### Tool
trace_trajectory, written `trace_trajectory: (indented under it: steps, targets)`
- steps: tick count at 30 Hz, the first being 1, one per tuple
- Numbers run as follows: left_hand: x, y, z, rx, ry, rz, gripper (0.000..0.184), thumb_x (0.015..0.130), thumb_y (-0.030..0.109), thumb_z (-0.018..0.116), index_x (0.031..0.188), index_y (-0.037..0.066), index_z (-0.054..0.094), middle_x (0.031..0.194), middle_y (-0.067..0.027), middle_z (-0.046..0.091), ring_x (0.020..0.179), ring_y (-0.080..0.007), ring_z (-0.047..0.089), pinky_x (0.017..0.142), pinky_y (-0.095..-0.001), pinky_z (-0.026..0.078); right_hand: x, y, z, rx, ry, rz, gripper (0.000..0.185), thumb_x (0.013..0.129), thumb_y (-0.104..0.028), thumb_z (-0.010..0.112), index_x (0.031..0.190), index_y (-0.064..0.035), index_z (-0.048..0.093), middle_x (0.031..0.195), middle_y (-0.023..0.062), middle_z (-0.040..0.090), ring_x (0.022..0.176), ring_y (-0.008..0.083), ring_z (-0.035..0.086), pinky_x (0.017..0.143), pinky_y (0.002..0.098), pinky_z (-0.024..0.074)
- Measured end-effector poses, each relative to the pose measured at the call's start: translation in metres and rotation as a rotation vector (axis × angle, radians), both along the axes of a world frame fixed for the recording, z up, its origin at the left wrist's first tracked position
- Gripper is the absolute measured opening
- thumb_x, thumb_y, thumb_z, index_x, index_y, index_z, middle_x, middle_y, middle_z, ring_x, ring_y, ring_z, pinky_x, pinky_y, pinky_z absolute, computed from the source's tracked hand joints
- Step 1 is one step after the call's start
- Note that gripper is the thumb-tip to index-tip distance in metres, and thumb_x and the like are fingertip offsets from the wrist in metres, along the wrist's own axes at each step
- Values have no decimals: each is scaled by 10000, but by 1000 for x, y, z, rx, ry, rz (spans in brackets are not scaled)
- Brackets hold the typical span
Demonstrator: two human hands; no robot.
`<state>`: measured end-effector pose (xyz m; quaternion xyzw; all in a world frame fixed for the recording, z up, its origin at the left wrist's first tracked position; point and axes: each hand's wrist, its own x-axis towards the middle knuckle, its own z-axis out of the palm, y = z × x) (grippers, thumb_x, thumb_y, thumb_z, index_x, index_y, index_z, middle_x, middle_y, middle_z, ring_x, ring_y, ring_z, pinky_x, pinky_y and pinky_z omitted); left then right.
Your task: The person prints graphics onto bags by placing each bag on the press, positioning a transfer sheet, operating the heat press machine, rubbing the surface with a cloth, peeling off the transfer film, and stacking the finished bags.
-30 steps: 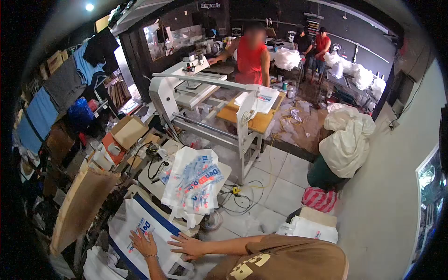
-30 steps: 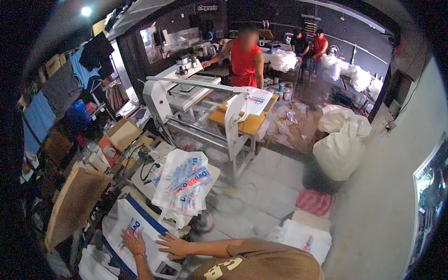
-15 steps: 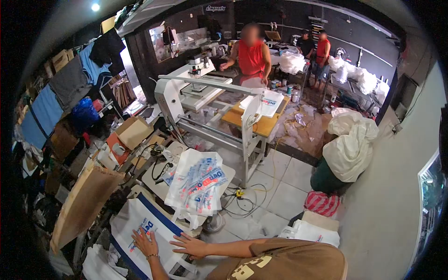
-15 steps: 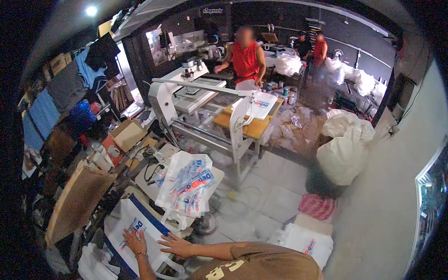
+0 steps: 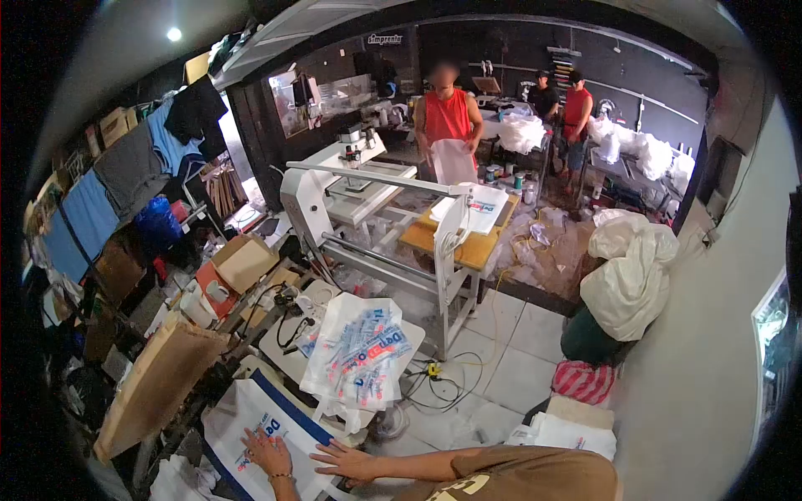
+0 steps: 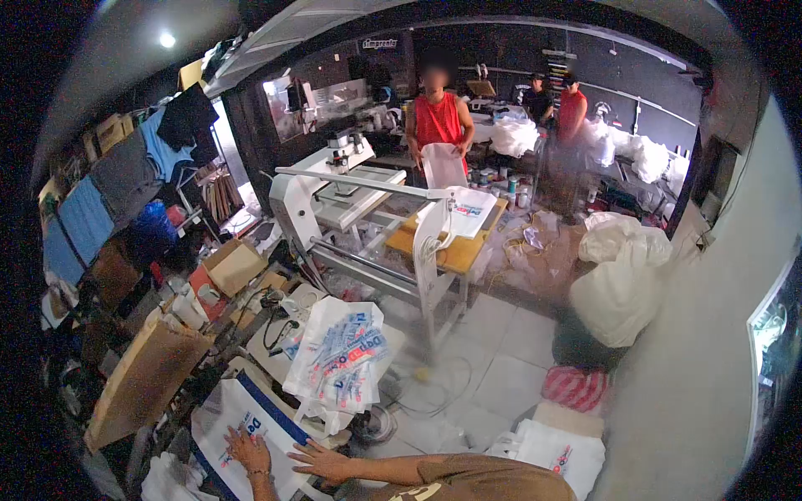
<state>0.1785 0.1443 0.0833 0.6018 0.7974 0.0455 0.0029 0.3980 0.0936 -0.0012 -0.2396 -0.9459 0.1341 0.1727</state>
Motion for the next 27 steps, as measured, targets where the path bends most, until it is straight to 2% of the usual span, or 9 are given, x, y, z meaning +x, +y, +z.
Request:
trace_trajectory:
  steps: [5, 7, 16, 19, 21, 22, 24, 25, 27]
  targets:
    - [25, 6, -43, 141, -79, -151, 623, 1026, 376, 469, 1536, 29, 384, 1651, -223, 220, 1525, -472, 132, 1210, -621, 109, 1, -3, -1, -7, 64, -7, 1111, 644, -436, 863, 1576, -182, 315, 1691, 144, 115, 1557, 383, 92, 1242, 604, 97]
    - [35, 3, -43, 137, -80, -149, 620, 1034, 372, 453, 1544, 30, 371, 1652, -222, 222, 1526, -469, 131, 1212, -621, 106, 0, -2, -6, 114, 60, -17, 1085, 647, -435, 860, 1565, -178, 342, 1692, 139, 117, 1555, 385, 96, 1244, 603, 96]
    - [34, 2, -41, 99, -90, -131, 635, 1044, 384, 434, 1566, 37, 331, 1656, -215, 223, 1539, -440, 117, 1220, -607, 102, 1, -4, 1, -1, 99, -2, 1049, 646, -428, 856, 1553, -190, 387, 1688, 135, 136, 1554, 386, 101, 1245, 611, 78]
    - [31, -1, -48, 203, -84, -137, 598, 1026, 346, 491, 1521, 21, 407, 1634, -232, 264, 1523, -452, 164, 1210, -614, 125, 0, -4, 2, -36, 101, 5, 1062, 636, -422, 860, 1556, -190, 383, 1688, 140, 137, 1554, 389, 102, 1245, 612, 76]
    - [30, -4, -45, 347, -60, -205, 518, 974, 284, 586, 1398, -9, 535, 1547, -259, 390, 1452, -468, 305, 1182, -602, 217, -3, -2, -2, -7, 85, 6, 1069, 634, -422, 863, 1557, -184, 379, 1688, 142, 135, 1555, 389, 98, 1245, 613, 76]
    - [29, -5, -45, 347, -61, -210, 518, 974, 284, 586, 1398, -9, 535, 1547, -259, 390, 1452, -468, 305, 1182, -602, 217, -3, -1, -3, 21, 67, 7, 1077, 631, -421, 865, 1558, -178, 374, 1688, 143, 134, 1555, 389, 93, 1245, 613, 75]
    - [28, -10, -45, 522, -148, -243, 381, 905, 211, 657, 1203, -25, 638, 1346, -253, 549, 1288, -463, 466, 1128, -568, 317, 0, -2, -1, 13, 67, 4, 1086, 630, -421, 866, 1561, -171, 364, 1689, 145, 131, 1556, 389, 91, 1245, 613, 77]
    - [23, -14, -43, 520, -149, -242, 381, 905, 211, 657, 1203, -25, 638, 1346, -253, 549, 1288, -463, 466, 1128, -568, 317, 1, -3, 1, 7, 68, 6, 1096, 630, -420, 866, 1564, -164, 354, 1690, 148, 128, 1556, 389, 90, 1245, 613, 79]
    - [9, -19, -31, 529, -144, -231, 315, 859, 192, 695, 1086, -23, 656, 1180, -234, 601, 1162, -451, 524, 1079, -547, 374, 0, -2, -2, 32, 82, 5, 1103, 631, -415, 867, 1568, -160, 343, 1691, 150, 122, 1556, 390, 88, 1244, 613, 81]
